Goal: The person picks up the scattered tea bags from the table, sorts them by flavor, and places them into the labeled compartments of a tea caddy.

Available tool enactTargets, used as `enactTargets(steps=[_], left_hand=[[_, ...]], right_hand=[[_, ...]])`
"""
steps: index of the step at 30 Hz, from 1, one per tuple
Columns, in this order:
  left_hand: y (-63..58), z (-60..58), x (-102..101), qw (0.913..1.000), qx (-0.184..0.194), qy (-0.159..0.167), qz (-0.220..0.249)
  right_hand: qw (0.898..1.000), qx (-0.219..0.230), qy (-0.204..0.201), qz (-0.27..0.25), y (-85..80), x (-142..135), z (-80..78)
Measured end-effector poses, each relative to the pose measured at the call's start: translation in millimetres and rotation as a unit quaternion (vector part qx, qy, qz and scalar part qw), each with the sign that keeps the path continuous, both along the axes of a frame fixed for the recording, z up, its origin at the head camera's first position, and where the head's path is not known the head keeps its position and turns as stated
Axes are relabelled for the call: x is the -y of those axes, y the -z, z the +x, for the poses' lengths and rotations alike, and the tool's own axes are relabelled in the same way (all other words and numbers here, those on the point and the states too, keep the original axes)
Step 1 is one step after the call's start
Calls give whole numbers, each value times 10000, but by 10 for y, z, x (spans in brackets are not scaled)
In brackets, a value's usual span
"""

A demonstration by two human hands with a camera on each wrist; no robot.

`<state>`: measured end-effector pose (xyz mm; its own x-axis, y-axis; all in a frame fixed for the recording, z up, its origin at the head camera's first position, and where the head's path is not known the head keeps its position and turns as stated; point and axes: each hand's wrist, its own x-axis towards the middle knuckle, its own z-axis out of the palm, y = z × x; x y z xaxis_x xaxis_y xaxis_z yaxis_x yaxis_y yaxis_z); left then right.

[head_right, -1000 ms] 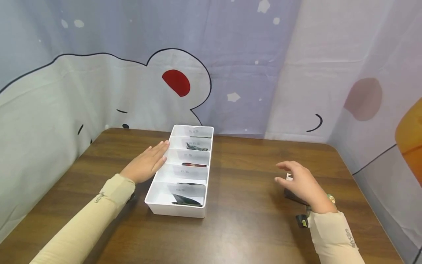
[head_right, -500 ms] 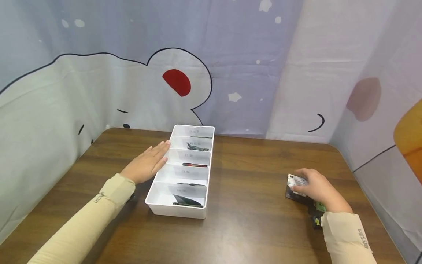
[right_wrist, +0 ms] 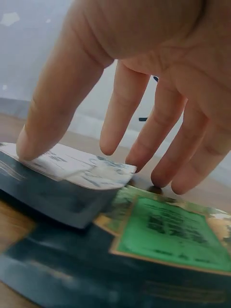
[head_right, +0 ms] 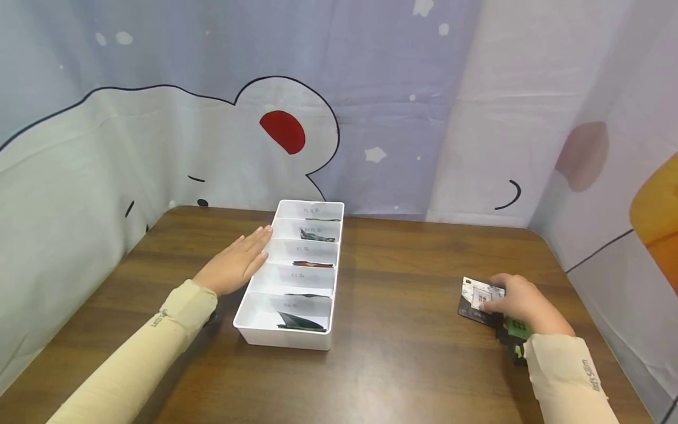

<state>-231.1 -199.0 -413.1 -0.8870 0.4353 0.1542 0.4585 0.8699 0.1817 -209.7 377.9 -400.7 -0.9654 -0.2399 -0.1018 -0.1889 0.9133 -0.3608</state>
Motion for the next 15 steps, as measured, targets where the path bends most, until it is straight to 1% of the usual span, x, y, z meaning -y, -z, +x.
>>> enactTargets(steps=[5, 9, 15], left_hand=[[19, -14, -3, 10000, 62, -32, 21], [24, -13, -2, 9999, 110, -44, 61], [17, -7, -1, 9999, 95, -32, 57]], right_hand=[[9995, 278, 159, 77, -16, -91, -31], [9985, 470, 272, -65, -13, -138, -54], [9982, 381, 384, -267, 26, -172, -72]])
